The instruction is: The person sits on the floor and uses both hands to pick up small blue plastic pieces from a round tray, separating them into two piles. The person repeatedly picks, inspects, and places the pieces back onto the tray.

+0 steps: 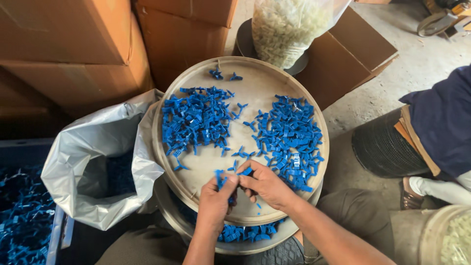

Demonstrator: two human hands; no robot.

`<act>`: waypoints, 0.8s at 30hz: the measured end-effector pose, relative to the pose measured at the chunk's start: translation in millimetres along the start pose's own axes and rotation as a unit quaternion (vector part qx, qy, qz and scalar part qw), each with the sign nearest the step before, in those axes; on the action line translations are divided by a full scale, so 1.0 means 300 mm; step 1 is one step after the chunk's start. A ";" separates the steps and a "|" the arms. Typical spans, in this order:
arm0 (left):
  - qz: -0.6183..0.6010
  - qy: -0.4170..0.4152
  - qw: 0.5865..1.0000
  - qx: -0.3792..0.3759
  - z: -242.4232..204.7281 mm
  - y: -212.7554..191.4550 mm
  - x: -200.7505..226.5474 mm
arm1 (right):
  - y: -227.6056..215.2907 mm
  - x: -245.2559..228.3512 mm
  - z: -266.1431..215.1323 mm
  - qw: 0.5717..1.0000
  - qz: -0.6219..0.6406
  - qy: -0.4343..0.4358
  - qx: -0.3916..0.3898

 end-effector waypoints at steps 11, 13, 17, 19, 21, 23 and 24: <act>-0.062 0.028 0.992 0.107 -0.001 -0.063 0.039 | -0.142 -0.267 -0.042 0.828 -0.439 -0.246 0.246; -0.107 0.035 0.988 0.107 -0.014 -0.066 0.078 | -0.248 -0.292 -0.041 0.810 -0.463 -0.191 0.306; -0.172 0.044 0.980 0.090 -0.036 -0.049 0.140 | -0.331 -0.340 -0.084 0.712 -0.578 -0.223 0.332; -0.237 0.068 0.968 0.050 -0.040 -0.044 0.180 | -0.282 -0.352 -0.104 0.652 -0.623 -0.304 0.308; -0.280 0.094 0.955 0.023 -0.046 -0.064 0.210 | -0.181 -0.347 -0.132 0.580 -0.646 -0.403 0.289; -0.300 0.125 0.946 0.008 -0.054 -0.091 0.234 | -0.092 -0.316 -0.086 0.646 -0.613 -0.405 0.206; -0.305 0.132 0.943 0.009 -0.060 -0.101 0.235 | -0.039 -0.298 -0.071 0.676 -0.594 -0.404 0.163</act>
Point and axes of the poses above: each hand's wrist, its own z-axis towards the middle knuckle, its own y-axis out of the palm, x = y × z, the point moved 9 cm from there along z, towards the middle knuckle, and after that the axes turned 7 degrees about x, right-handed, at the moved point
